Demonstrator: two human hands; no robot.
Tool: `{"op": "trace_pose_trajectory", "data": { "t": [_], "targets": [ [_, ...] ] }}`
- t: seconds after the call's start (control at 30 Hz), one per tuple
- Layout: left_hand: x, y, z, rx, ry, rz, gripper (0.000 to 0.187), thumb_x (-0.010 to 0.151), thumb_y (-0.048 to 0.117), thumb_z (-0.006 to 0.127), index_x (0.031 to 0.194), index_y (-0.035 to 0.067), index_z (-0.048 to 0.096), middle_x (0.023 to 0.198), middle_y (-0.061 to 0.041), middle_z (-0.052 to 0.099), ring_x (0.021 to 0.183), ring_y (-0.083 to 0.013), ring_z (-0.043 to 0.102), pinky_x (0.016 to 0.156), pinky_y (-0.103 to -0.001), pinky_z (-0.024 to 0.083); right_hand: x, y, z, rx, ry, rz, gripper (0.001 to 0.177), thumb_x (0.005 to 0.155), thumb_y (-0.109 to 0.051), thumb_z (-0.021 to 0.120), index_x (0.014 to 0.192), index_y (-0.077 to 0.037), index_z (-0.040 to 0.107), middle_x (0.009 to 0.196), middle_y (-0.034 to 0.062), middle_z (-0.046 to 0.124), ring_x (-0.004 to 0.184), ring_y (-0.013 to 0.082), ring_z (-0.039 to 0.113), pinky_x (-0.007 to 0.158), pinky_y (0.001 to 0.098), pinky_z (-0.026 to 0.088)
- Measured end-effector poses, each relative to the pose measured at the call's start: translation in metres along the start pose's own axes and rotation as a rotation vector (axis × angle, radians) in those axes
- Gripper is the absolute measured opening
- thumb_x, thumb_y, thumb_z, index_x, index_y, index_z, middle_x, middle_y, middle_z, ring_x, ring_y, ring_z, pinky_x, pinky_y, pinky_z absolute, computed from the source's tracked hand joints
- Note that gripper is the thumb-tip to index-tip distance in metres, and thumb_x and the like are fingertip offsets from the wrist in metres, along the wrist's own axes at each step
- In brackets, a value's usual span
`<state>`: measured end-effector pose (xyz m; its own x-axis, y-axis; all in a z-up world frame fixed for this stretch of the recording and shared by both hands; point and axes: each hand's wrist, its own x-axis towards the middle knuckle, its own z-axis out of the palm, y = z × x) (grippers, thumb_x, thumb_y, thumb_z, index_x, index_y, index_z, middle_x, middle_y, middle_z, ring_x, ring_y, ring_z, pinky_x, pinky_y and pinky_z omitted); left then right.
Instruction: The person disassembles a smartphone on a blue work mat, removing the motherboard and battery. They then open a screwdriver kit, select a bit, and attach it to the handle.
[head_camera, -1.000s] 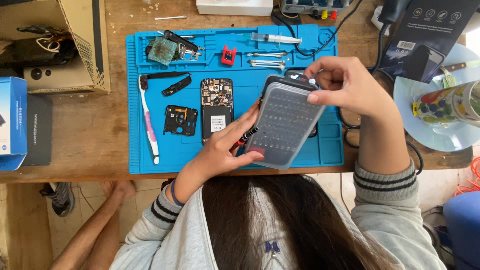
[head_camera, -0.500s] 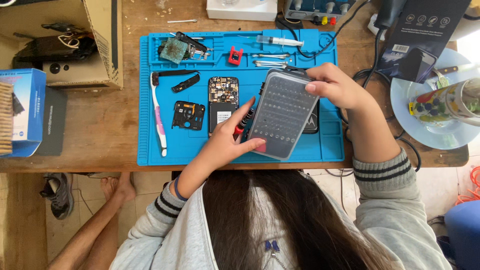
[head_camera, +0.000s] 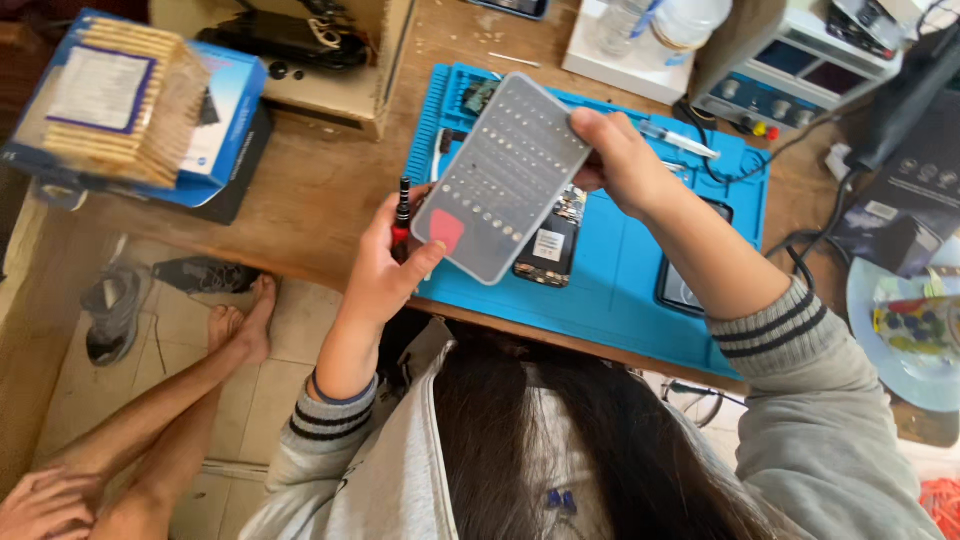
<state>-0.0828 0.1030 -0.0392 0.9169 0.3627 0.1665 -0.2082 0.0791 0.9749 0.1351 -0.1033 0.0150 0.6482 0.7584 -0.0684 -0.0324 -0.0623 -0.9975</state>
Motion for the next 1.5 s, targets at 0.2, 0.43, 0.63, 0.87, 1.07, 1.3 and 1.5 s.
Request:
{"op": "trace_pose_trajectory", "data": {
  "t": [0.2,0.43,0.63,0.87,1.07,1.3,1.5],
  "targets": [
    [-0.04,-0.01,-0.08,0.318,0.302,-0.054,0.058,0.08,0.031,0.08,0.128,0.006,0.059,0.111,-0.015,0.067,0.099,-0.0194,0.064,0.087,-0.035,0.054,0.064,-0.006,0.098,-0.181,-0.151,0.25,0.043,0.095,-0.048,0.053,0.077,-0.009,0.055,0.062,0.0036,0.044,0.053,0.0085,0.044,0.046,0.0178,0.036],
    [-0.055,-0.007,-0.139,0.275,0.408,-0.052,0.06,0.074,0.034,0.084,0.123,0.006,0.063,0.093,-0.009,0.069,0.079,-0.01,0.059,0.071,-0.03,0.056,0.117,0.013,0.159,-0.323,-0.266,0.357,0.051,0.097,-0.055,0.05,0.078,-0.008,0.054,0.059,0.0057,0.047,0.055,0.0128,0.047,0.045,0.0219,0.043],
    [-0.055,-0.02,-0.151,0.306,0.493,-0.171,0.05,0.081,0.036,0.077,0.118,0.005,0.063,0.055,-0.012,0.056,0.035,-0.0148,0.052,0.028,-0.023,0.043,0.148,0.052,0.168,-0.435,-0.252,0.389,0.06,0.096,-0.06,0.049,0.069,-0.008,0.059,0.058,0.0075,0.054,0.06,0.0147,0.054,0.05,0.0252,0.051],
    [-0.054,0.01,-0.132,0.428,0.549,-0.029,0.046,0.083,0.034,0.075,0.118,0.006,0.065,0.124,-0.016,0.064,0.109,-0.0309,0.065,0.096,-0.043,0.047,0.153,0.059,0.171,-0.471,-0.26,0.293,0.05,0.098,-0.05,0.051,0.076,-0.007,0.063,0.059,0.0072,0.055,0.058,0.0155,0.054,0.05,0.0265,0.052],
    [-0.055,0.012,-0.128,0.603,0.592,0.088,0.047,0.091,0.031,0.068,0.125,0.001,0.055,0.122,-0.018,0.057,0.093,-0.0301,0.059,0.085,-0.042,0.045,0.131,0.032,0.17,-0.462,-0.293,0.118,0.03,0.099,-0.026,0.049,0.109,0.0,0.06,0.067,0.0082,0.059,0.06,0.0145,0.052,0.052,0.0266,0.049],
    [-0.05,0.044,-0.084,-0.071,0.417,0.251,0.039,0.101,0.039,0.032,0.112,0.002,0.039,0.098,-0.017,0.053,0.039,-0.0063,0.038,0.035,-0.019,0.036,0.069,-0.011,0.121,-0.385,-0.287,-0.291,0.059,0.085,0.013,0.03,0.144,0.008,0.034,0.103,0.0212,0.066,0.069,0.0189,0.054,0.066,0.0353,0.05],
    [-0.014,0.05,-0.007,-0.165,-0.091,-0.1,0.017,0.104,0.02,0.038,0.108,0.006,0.047,0.092,-0.005,0.058,0.053,-0.0057,0.044,0.044,-0.017,0.039,0.018,-0.038,0.087,-0.034,-0.084,-0.404,0.057,0.101,0.015,0.046,0.149,-0.009,0.028,0.137,0.027,0.053,0.104,0.0344,0.068,0.093,0.0393,0.061]
  ]
}}
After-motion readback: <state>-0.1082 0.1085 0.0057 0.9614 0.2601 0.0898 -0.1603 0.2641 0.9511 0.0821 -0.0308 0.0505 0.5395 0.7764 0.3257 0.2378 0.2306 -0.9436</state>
